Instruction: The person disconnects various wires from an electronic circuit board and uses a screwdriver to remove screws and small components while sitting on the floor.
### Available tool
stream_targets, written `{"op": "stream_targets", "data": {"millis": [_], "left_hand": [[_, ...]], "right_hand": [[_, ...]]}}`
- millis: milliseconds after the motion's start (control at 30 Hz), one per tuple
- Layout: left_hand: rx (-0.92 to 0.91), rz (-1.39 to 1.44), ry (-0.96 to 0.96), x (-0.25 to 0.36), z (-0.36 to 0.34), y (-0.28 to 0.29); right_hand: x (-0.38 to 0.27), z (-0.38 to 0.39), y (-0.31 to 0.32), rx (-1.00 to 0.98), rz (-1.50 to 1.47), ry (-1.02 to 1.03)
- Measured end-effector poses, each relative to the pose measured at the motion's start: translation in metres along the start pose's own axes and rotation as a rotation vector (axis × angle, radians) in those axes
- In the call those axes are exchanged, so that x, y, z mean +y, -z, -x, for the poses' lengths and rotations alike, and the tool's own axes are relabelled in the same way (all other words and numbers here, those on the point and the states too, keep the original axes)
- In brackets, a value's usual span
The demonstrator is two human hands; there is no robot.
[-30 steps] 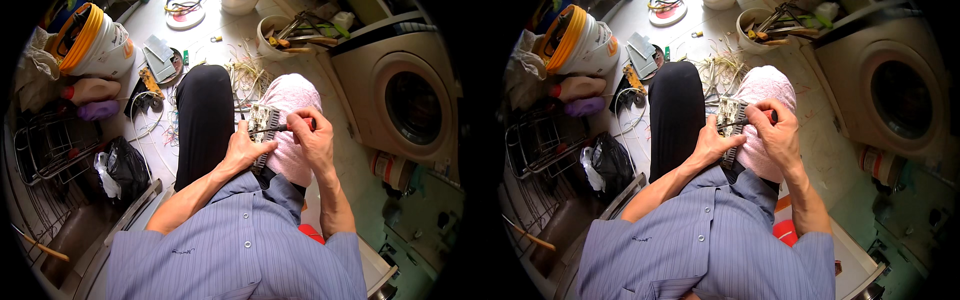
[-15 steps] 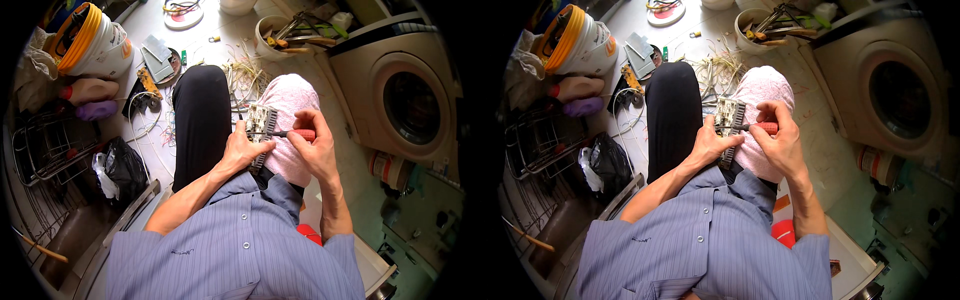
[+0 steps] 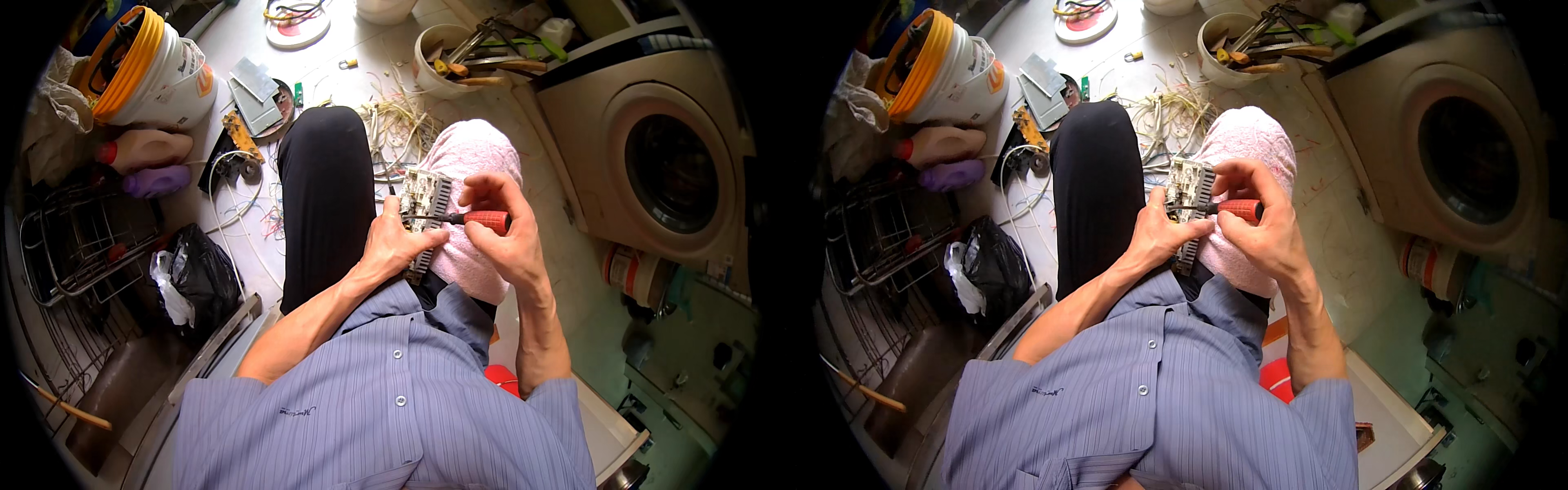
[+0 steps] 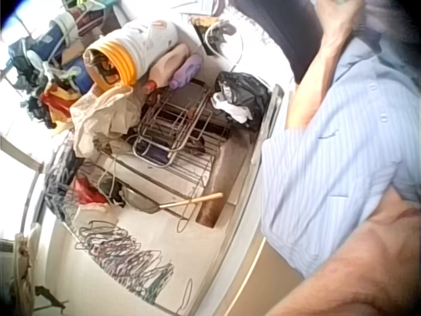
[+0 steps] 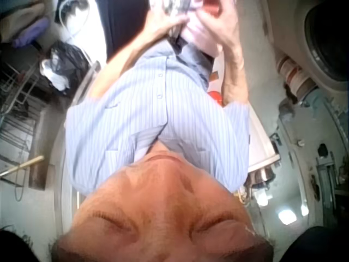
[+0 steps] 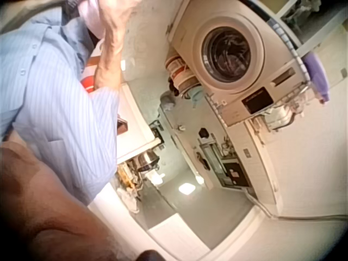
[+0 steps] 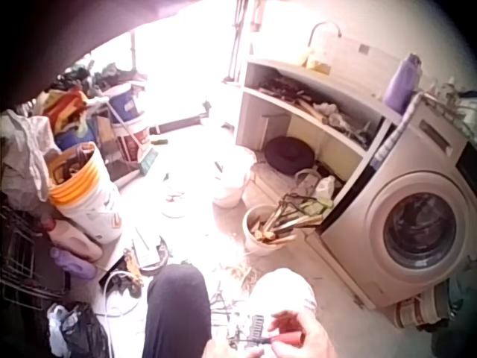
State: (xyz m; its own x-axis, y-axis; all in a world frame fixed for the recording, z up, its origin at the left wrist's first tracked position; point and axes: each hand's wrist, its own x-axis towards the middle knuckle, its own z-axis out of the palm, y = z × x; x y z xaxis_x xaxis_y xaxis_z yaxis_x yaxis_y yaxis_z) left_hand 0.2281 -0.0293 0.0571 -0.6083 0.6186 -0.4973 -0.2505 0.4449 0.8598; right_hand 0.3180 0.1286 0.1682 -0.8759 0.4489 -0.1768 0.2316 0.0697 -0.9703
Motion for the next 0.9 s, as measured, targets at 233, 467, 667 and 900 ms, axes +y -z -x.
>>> {"op": "stream_targets", "data": {"millis": [233, 467, 667, 900], "left_hand": [[-0.010, -0.007, -0.001, 0.001, 0.000, 0.000], [-0.010, -0.034, -0.007, 0.002, 0.000, 0.002], [-0.021, -0.050, 0.016, 0.003, -0.001, 0.002], [-0.018, -0.036, -0.035, 0.000, -0.002, 0.001]], "right_hand": [[0.008, 0.000, -0.009, 0.273, 0.217, -0.016], [0.002, -0.008, 0.007, 0.147, 0.136, -0.032], [0.005, -0.009, 0.006, 0.112, -0.088, -0.002], [-0.034, -0.017, 0.015, 0.001, -0.658, 0.315]]}}
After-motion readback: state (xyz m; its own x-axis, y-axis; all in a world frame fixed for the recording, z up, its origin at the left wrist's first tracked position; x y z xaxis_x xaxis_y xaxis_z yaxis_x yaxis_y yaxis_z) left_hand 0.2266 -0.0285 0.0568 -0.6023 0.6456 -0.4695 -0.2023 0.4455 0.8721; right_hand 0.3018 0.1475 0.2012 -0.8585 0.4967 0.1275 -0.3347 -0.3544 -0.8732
